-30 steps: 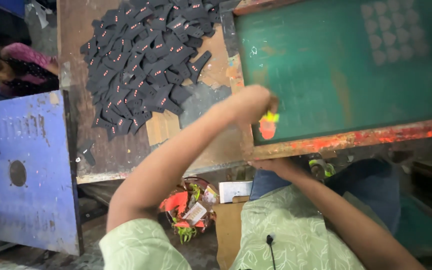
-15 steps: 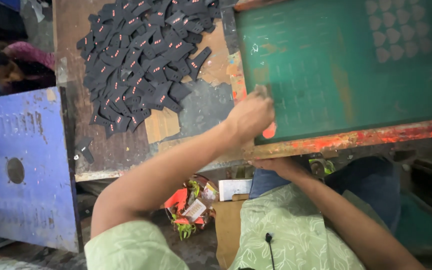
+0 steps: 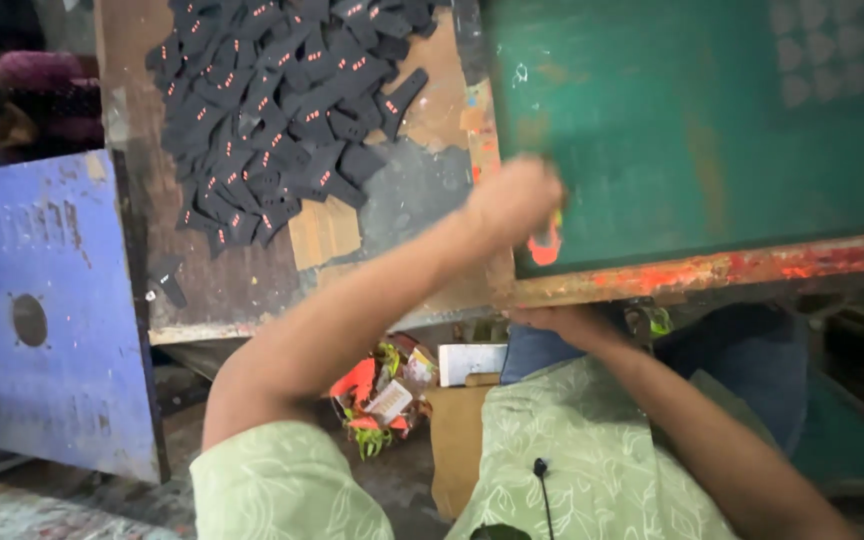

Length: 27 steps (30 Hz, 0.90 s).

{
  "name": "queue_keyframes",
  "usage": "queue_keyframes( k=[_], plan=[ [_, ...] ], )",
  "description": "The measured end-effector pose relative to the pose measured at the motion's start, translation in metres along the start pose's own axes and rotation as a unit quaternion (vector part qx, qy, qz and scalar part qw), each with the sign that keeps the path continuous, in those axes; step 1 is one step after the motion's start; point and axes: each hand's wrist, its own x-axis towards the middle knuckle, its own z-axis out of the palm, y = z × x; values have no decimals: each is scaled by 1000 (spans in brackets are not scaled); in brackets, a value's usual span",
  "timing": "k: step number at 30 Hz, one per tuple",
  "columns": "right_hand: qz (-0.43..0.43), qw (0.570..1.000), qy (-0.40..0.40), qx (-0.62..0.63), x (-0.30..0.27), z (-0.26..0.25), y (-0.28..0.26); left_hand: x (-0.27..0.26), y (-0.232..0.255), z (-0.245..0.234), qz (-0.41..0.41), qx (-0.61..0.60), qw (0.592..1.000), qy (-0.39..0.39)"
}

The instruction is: The person applies liquid from a white bottle onto a yellow cloth and wipes a green screen printing frame. They then use a small orange cloth to wipe a white rectangular object and place it on a table with black items. Finally, they wipe the green frame again with the yellow cloth.

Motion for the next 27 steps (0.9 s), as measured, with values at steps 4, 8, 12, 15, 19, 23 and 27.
queue_keyframes(
  k=[4,8,12,15,19,23,27],
  plan=[
    [-120,985,64,-104,3,-1,-17,-17,29,18,89,41,995,22],
    [-83,986,18,-143,3,-6,-1,-11,22,-20,106,32,993,-30],
    [-55,992,1,-116,0,-5,-13,6,2,-13,22,83,996,-37],
    [-46,991,-1,-128,4,-7,-16,-1,9,-1,14,59,998,-6],
    [-136,986,25,-93,7,-3,-2,-31,31,-35,45,57,997,-22],
    [-120,988,21,-98,5,-5,-5,-32,30,-28,57,58,985,153],
    [-87,991,1,-100,2,-4,-22,-16,14,-19,45,51,996,56]
  ],
)
